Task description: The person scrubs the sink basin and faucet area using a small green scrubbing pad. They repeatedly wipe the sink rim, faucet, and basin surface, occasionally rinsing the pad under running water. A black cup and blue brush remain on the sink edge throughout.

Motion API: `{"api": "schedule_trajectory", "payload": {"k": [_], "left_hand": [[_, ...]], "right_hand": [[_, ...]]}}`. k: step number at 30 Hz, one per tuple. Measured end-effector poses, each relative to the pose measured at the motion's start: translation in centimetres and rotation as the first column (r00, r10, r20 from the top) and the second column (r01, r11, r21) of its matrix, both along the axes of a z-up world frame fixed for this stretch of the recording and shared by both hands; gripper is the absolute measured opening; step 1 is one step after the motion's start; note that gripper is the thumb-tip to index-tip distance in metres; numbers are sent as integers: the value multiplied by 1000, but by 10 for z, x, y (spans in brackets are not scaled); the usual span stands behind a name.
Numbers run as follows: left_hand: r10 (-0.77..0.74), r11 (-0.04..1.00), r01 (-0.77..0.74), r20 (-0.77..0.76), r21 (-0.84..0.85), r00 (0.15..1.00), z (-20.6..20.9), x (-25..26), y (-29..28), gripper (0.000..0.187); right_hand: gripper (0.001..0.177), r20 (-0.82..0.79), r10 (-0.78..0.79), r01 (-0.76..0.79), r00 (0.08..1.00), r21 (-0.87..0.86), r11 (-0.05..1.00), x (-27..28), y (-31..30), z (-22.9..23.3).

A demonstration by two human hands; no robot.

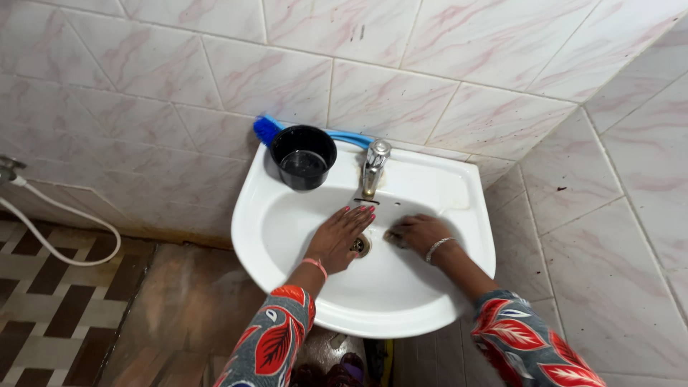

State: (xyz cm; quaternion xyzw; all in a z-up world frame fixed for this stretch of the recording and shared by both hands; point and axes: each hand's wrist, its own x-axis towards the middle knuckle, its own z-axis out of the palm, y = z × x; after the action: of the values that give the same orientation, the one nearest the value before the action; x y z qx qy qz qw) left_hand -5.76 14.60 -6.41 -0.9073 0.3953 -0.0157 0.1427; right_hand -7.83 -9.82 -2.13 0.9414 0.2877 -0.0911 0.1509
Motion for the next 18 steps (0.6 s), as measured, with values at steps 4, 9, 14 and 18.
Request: {"api": "schedule_trajectory", "payload": {"k": [4, 9, 14, 18], "left_hand": [[58, 998, -54, -192, 25, 980, -23, 8, 18, 91], [251, 964, -196, -380, 178, 890, -45, 12, 33, 91], [243, 962, -165, -408, 216, 880, -42, 17, 45, 90], [208, 967, -118, -425, 228, 881, -35, 20, 59, 88]], "right_hand": [[42, -99, -377, 375, 921, -40, 926, -21, -16, -13], [48, -248, -219, 93, 944, -436, 895, -10, 56, -78], [52, -437, -226, 392, 871, 341, 854, -23, 106, -101], [50, -406, -287, 320, 867, 12, 947, -29, 51, -58]]}}
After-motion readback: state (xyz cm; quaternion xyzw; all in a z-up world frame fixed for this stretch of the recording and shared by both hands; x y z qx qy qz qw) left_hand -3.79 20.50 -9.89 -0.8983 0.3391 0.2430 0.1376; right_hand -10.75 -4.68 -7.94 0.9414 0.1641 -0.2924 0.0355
